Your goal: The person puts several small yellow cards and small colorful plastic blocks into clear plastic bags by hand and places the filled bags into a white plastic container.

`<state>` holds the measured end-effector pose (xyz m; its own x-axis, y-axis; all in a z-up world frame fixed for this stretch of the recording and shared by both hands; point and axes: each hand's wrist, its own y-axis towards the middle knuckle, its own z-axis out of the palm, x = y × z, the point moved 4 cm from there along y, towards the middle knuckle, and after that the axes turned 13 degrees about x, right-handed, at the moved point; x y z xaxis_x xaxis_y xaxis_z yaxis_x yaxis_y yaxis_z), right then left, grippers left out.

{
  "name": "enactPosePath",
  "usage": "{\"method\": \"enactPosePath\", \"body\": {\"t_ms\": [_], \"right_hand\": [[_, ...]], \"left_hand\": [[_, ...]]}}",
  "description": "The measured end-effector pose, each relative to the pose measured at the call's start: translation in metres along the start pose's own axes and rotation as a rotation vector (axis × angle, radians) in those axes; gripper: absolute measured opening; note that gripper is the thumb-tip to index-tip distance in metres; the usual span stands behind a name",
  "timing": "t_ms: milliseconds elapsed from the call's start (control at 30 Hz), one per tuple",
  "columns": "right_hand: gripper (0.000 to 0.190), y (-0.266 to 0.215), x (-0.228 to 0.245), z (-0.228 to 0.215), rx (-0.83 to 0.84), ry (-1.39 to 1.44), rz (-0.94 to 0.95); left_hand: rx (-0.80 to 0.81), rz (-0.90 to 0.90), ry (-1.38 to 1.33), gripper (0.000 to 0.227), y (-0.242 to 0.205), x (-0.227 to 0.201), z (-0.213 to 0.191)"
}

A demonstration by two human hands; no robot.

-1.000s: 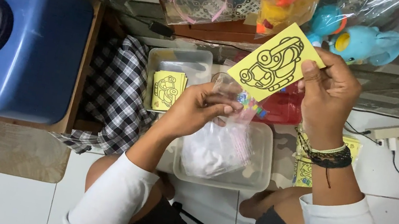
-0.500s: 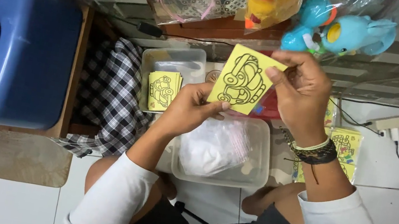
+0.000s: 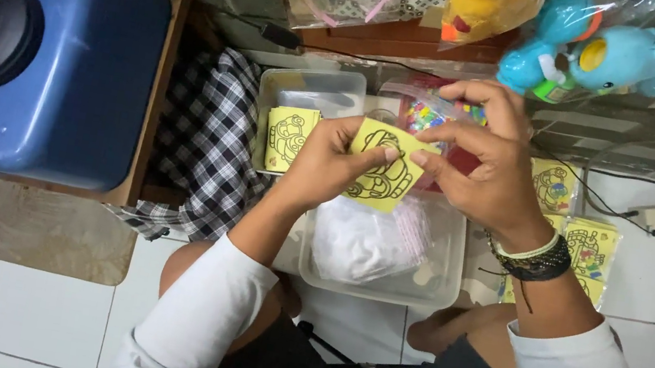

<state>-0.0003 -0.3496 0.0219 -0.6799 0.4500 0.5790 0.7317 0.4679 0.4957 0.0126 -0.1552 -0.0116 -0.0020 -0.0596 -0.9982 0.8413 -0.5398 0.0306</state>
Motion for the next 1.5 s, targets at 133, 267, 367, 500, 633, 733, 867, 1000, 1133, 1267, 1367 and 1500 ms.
{"method": "enactPosePath", "body": {"t_ms": [133, 267, 367, 500, 633, 733, 867, 1000, 1133, 1267, 1367, 1500], "right_hand": [[0.013, 0.002, -0.005, 0.01, 0.119, 0.206, 0.117], [0.003, -0.002, -0.015, 0.015, 0.048, 0.536, 0.378], [0.007, -0.013, -0.047, 0.02, -0.02, 0.607, 0.447], [0.011, -0.01, -0.034, 0.004, 0.036, 0.318, 0.301], [0.012, -0.004, -0.022, -0.005, 0.093, 0.344, 0.223], [0.005, -0.001, -0.029, -0.012, 0.067, 0.388, 0.24], [0.003, -0.016, -0.103, 0.002, -0.008, 0.357, 0.537], [0.012, -0.051, -0.163, 0.057, 0.314, 0.065, 0.958], [0.021, -0.095, -0.218, 0.111, 0.594, -0.291, 0.974], [0.047, -0.093, -0.213, 0.121, 0.696, -0.307, 1.11], [0.028, -0.085, -0.201, 0.114, 0.741, -0.348, 1.111], [0.018, -0.106, -0.234, 0.12, 0.685, -0.329, 0.999]], "left_hand": [[0.015, -0.01, 0.003, 0.013, 0.001, -0.009, 0.0], [0.099, -0.083, 0.003, 0.018, 0.001, 0.006, 0.002], [0.168, -0.147, 0.094, 0.018, 0.0, 0.002, 0.0], [0.14, -0.222, 0.187, 0.022, 0.004, 0.01, 0.002], [0.044, -0.341, 0.26, 0.016, 0.008, 0.018, -0.006], [-0.009, -0.299, 0.344, 0.02, 0.01, 0.013, -0.014], [-0.055, -0.252, 0.433, 0.017, 0.006, 0.006, -0.024], [-0.102, -0.274, 0.471, 0.018, 0.004, 0.007, -0.031], [-0.13, -0.16, 0.514, 0.012, 0.004, 0.001, -0.034], [-0.123, -0.122, 0.485, 0.013, 0.002, 0.001, -0.035], [-0.113, -0.089, 0.473, 0.014, 0.002, -0.004, -0.034], [-0.143, -0.082, 0.427, 0.014, -0.001, -0.004, -0.038]]}}
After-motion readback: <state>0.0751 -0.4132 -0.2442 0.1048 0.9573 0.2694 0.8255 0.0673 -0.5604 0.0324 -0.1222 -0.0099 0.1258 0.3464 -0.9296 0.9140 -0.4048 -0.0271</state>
